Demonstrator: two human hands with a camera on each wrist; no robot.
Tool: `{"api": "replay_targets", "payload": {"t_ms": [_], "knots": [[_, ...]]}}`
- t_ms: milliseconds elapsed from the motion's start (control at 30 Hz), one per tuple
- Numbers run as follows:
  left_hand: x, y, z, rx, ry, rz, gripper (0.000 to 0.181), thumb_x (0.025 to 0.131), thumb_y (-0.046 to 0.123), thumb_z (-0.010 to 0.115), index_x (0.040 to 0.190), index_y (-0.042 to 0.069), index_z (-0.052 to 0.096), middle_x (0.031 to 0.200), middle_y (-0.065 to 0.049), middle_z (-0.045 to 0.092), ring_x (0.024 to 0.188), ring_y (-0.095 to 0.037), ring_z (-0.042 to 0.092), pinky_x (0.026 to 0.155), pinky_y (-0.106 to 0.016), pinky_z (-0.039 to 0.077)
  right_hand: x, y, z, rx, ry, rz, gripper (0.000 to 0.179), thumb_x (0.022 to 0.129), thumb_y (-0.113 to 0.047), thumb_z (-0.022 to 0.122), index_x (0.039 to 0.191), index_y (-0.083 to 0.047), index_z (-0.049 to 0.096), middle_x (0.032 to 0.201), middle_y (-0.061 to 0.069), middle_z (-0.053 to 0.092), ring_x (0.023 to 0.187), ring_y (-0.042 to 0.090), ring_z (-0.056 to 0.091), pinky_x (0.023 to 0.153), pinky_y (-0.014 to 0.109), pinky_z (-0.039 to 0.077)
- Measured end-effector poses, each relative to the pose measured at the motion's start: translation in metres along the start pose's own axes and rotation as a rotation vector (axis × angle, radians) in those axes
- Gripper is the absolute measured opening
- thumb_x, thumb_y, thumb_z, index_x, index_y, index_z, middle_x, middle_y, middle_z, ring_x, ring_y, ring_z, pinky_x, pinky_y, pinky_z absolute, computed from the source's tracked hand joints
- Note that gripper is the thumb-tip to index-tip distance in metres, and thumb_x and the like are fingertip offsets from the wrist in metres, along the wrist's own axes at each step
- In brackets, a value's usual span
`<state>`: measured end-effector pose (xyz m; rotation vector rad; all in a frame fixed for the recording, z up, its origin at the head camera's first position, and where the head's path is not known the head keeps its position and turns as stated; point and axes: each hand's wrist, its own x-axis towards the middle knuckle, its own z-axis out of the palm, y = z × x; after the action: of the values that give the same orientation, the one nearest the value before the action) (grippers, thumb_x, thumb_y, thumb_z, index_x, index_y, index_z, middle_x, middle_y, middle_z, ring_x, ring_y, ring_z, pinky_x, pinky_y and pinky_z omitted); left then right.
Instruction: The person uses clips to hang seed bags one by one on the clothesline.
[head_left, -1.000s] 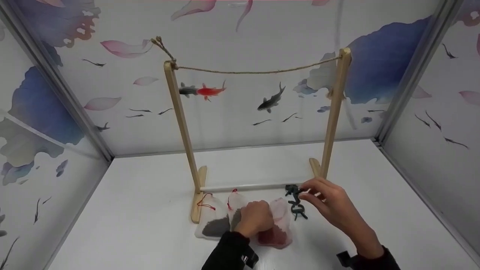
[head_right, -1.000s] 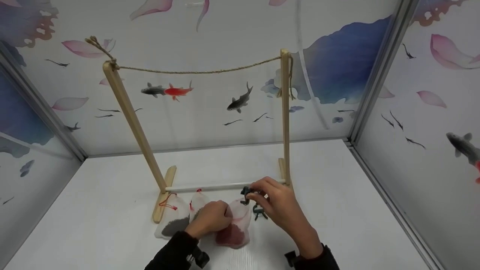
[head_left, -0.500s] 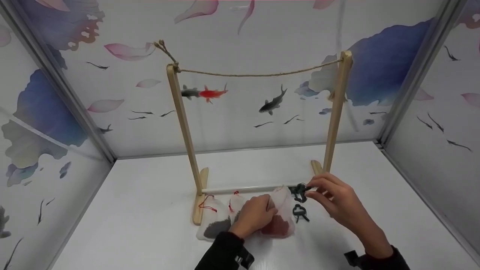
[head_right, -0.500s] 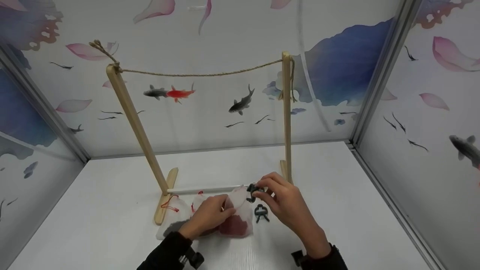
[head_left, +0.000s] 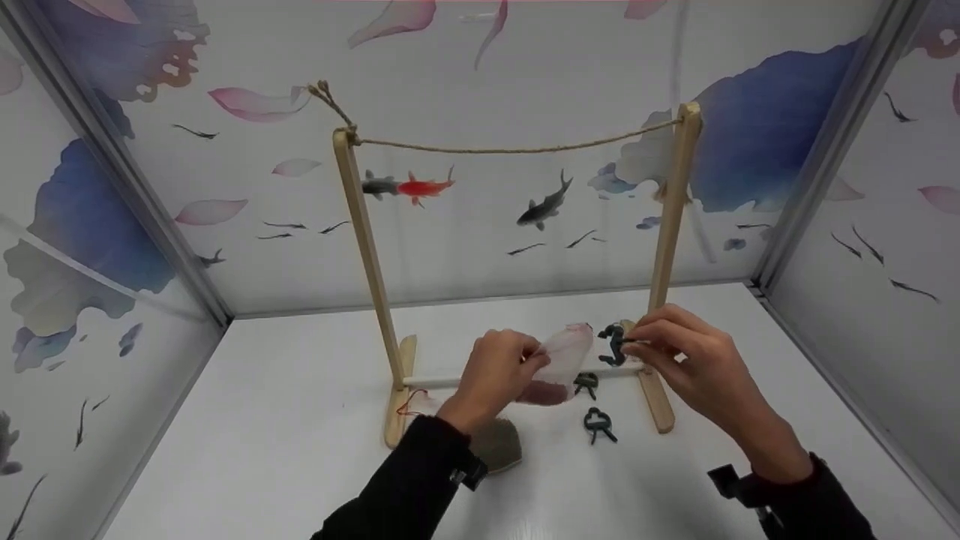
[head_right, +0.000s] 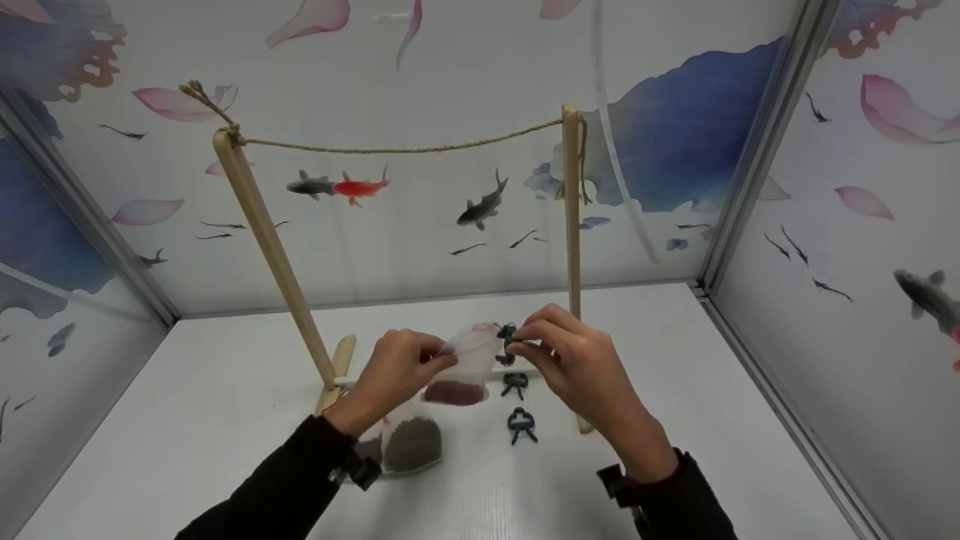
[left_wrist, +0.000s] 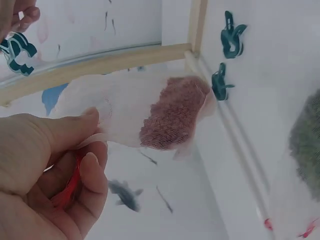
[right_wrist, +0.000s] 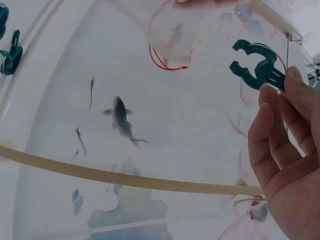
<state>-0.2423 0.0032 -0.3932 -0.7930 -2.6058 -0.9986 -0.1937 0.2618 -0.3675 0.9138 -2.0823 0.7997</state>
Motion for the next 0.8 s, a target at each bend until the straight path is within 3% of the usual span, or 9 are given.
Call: {"api": "replay_targets", "payload": {"t_ms": [233,433,667,800], "knots": [[0.034,0.023,-0.041,0.134,0.091,0.138,0.013,0.097,0.012,0.069,0.096,0.007,0.080,0.088,-0.004,0.076,0.075,-0.017,0.069,0.068,-0.033,0.053,0.037,-0.001,-0.017,-0.026,0.101,-0.065,0.032,0.073,0.018,0.080,0.094,-0.005,0.077,0.096,0.007,0.067,0.070,0.009,0.063,0.068,0.009,0.048],[0.061,0.037,-0.069,0.155,0.161,0.163,0.010,0.095,0.013,0.071,0.096,0.007,0.080,0.091,-0.004,0.077,0.084,-0.020,0.071,0.076,-0.037,0.055,0.075,-0.003,-0.025,-0.009,0.195,-0.090,0.031,0.071,0.023,0.078,0.090,-0.001,0.077,0.093,0.012,0.068,0.065,0.009,0.060,0.068,0.008,0.046],[0.082,0.046,-0.080,0.099,0.297,0.154,0.012,0.094,0.015,0.074,0.100,0.007,0.081,0.092,-0.004,0.077,0.083,-0.016,0.072,0.076,-0.032,0.055,0.127,0.004,-0.027,0.089,0.369,-0.084,0.018,0.078,0.019,0.076,0.089,0.005,0.074,0.092,0.017,0.067,0.060,0.003,0.056,0.060,0.011,0.046],[0.090,0.048,-0.084,0.070,0.338,0.135,0.012,0.094,0.015,0.075,0.100,0.006,0.081,0.093,-0.004,0.077,0.083,-0.014,0.072,0.075,-0.029,0.056,0.153,0.005,-0.031,0.109,0.390,-0.065,0.012,0.084,0.011,0.075,0.093,0.004,0.076,0.096,0.014,0.067,0.057,0.002,0.057,0.057,0.013,0.047]]}}
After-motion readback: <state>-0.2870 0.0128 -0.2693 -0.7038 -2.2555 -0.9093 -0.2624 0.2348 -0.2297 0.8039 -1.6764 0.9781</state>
